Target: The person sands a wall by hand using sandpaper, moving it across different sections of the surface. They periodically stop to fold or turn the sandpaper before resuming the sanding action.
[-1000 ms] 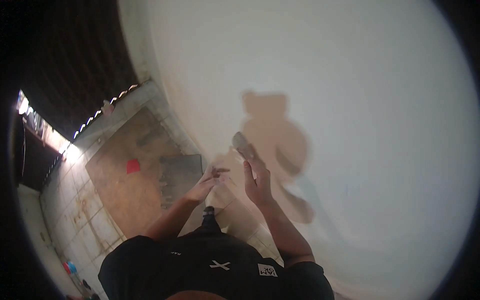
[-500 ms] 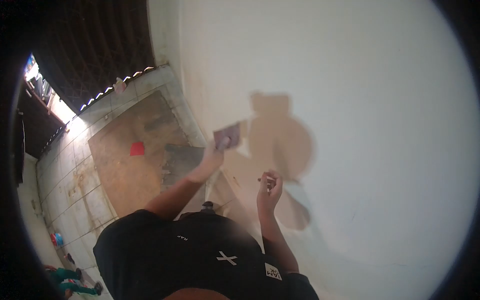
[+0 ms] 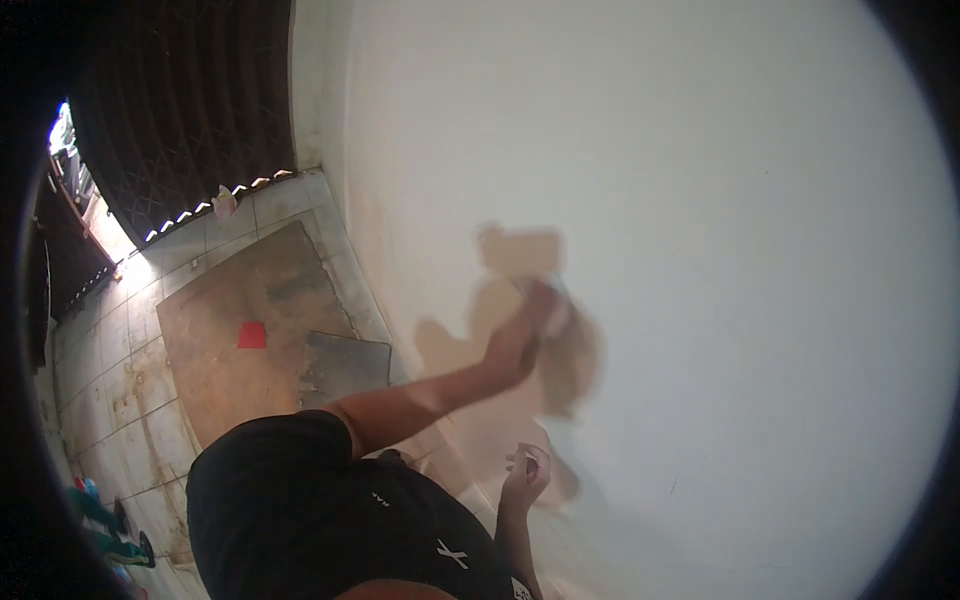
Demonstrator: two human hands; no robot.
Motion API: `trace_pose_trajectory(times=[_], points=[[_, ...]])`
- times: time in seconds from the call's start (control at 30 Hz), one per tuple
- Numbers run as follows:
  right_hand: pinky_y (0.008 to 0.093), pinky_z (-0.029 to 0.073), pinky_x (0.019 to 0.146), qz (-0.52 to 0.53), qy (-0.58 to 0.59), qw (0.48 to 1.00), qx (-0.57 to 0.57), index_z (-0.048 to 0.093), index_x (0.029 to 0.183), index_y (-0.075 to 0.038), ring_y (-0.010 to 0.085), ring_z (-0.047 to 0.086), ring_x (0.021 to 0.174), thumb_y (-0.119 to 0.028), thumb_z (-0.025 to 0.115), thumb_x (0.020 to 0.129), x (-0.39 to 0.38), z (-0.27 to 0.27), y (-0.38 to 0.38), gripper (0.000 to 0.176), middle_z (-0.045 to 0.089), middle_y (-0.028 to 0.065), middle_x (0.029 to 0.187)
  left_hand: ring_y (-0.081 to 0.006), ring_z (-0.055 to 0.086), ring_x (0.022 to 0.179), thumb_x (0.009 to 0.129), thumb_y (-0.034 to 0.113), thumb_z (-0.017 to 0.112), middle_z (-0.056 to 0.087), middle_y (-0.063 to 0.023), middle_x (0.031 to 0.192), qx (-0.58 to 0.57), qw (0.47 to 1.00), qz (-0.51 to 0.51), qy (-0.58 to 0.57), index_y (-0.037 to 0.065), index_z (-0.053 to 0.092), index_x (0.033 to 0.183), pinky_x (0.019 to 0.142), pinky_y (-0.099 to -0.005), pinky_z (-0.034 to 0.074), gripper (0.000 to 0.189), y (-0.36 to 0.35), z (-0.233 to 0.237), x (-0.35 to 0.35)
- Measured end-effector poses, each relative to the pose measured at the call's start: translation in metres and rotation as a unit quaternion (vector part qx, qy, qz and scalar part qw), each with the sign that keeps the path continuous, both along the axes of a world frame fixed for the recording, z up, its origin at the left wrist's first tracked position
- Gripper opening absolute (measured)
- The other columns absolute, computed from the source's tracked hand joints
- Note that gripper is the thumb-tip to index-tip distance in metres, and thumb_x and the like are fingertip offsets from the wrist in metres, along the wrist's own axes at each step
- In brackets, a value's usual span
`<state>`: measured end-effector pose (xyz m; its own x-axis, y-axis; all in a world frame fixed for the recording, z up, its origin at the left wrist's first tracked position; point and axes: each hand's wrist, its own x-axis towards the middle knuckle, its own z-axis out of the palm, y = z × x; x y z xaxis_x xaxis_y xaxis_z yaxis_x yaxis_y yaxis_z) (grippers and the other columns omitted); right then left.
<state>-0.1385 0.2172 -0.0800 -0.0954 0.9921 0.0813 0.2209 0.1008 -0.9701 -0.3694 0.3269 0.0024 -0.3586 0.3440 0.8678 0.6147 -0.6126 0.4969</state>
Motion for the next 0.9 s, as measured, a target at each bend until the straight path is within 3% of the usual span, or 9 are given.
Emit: trace_pose_trajectory(times=[0.07,0.17,0.23,0.3,0.37,0.43,0.53,0.63,0.9], points=[[0.0264,0.054,0.059,0.01,-0.003,1.0,0.007,0.066,0.106,0.003,0.0182,0.07,0.074,-0.003,0.062,0.095,0.001,-0.004,0.005,0.013,0.068,0.013,0.1,-0.0359,0.04,0.146,0.092,-0.014,0.046,0.038,-0.0229,0.159,-0.093,0.978,-0.177,0.053,0.001,0.039,0.154,0.121,-0.04,0.034,0.065,-0.046,-0.008,0.014],[0.0253,0.052,0.059,0.02,-0.003,0.999,0.024,0.067,0.103,0.002,0.0171,0.07,0.073,-0.005,0.063,0.096,0.012,0.007,0.003,0.01,0.068,0.0101,0.09,-0.0353,0.042,0.145,0.095,-0.01,0.047,0.039,-0.0224,0.159,-0.322,0.895,-0.277,0.138,0.002,0.037,0.155,0.119,-0.0402,0.038,0.062,-0.082,-0.023,-0.001],[0.024,0.051,0.058,0.008,-0.001,0.999,0.052,0.067,0.099,0.001,0.0163,0.069,0.07,-0.005,0.065,0.095,0.02,0.02,0.005,0.007,0.067,0.0078,0.084,-0.0351,0.046,0.143,0.1,-0.004,0.045,0.039,-0.021,0.159,-0.306,0.926,-0.22,-0.001,0.001,0.035,0.155,0.116,-0.0407,0.041,0.056,-0.086,-0.034,-0.035],[0.0243,0.051,0.057,-0.014,0.009,1.0,0.018,0.067,0.097,0.001,0.0165,0.069,0.068,-0.005,0.065,0.095,0.034,0.02,0.012,0.006,0.067,0.0073,0.084,-0.0321,0.048,0.142,0.105,0.003,0.039,0.044,-0.0207,0.157,-0.184,0.982,-0.042,-0.021,0.0,0.038,0.154,0.115,-0.0389,0.04,0.049,-0.064,-0.046,-0.079],[0.025,0.051,0.056,-0.05,0.024,0.998,-0.006,0.067,0.095,0.001,0.017,0.069,0.067,-0.005,0.065,0.095,0.047,0.016,0.009,0.005,0.067,0.0074,0.083,-0.029,0.05,0.14,0.108,0.01,0.036,0.051,-0.0215,0.151,-0.147,0.967,0.029,-0.206,-0.002,0.042,0.152,0.115,-0.0365,0.038,0.045,-0.051,-0.007,-0.107],[0.0251,0.051,0.057,-0.037,0.008,0.999,-0.009,0.067,0.097,0.001,0.0174,0.069,0.068,-0.005,0.065,0.095,0.05,0.018,0.006,0.006,0.068,0.0077,0.084,-0.0252,0.051,0.139,0.109,0.014,0.039,0.055,-0.0228,0.147,-0.053,0.971,0.098,-0.213,-0.004,0.044,0.15,0.114,-0.034,0.038,0.045,-0.027,0.005,-0.131],[0.0261,0.053,0.061,0.012,0.012,1.0,-0.015,0.066,0.101,0.002,0.018,0.07,0.073,-0.005,0.064,0.095,0.045,0.021,-0.003,0.009,0.069,0.0092,0.089,-0.0235,0.061,0.126,0.108,0.018,0.043,0.061,-0.0212,0.14,-0.071,0.961,0.107,-0.246,-0.006,0.046,0.148,0.103,-0.0311,0.044,0.047,-0.008,0.018,-0.111],[0.0274,0.055,0.065,0.072,0.045,0.996,-0.007,0.066,0.102,0.003,0.0176,0.071,0.075,-0.003,0.063,0.096,0.05,0.021,-0.017,0.009,0.07,0.0099,0.093,-0.0352,0.057,0.133,0.108,0.013,0.043,0.053,-0.0267,0.147,-0.224,0.95,0.053,-0.21,-0.012,0.041,0.147,0.108,-0.0362,0.045,0.046,-0.012,0.023,-0.038],[0.0272,0.055,0.07,0.096,0.053,0.994,0.012,0.064,0.103,0.005,0.0152,0.068,0.076,-0.002,0.063,0.098,0.094,0.024,-0.024,0.009,0.07,0.011,0.091,-0.0475,0.049,0.136,0.102,-0.001,0.052,0.05,-0.0356,0.144,-0.092,0.985,0.004,-0.143,-0.009,0.049,0.143,0.11,-0.0422,0.045,0.042,-0.033,0.003,0.084]])
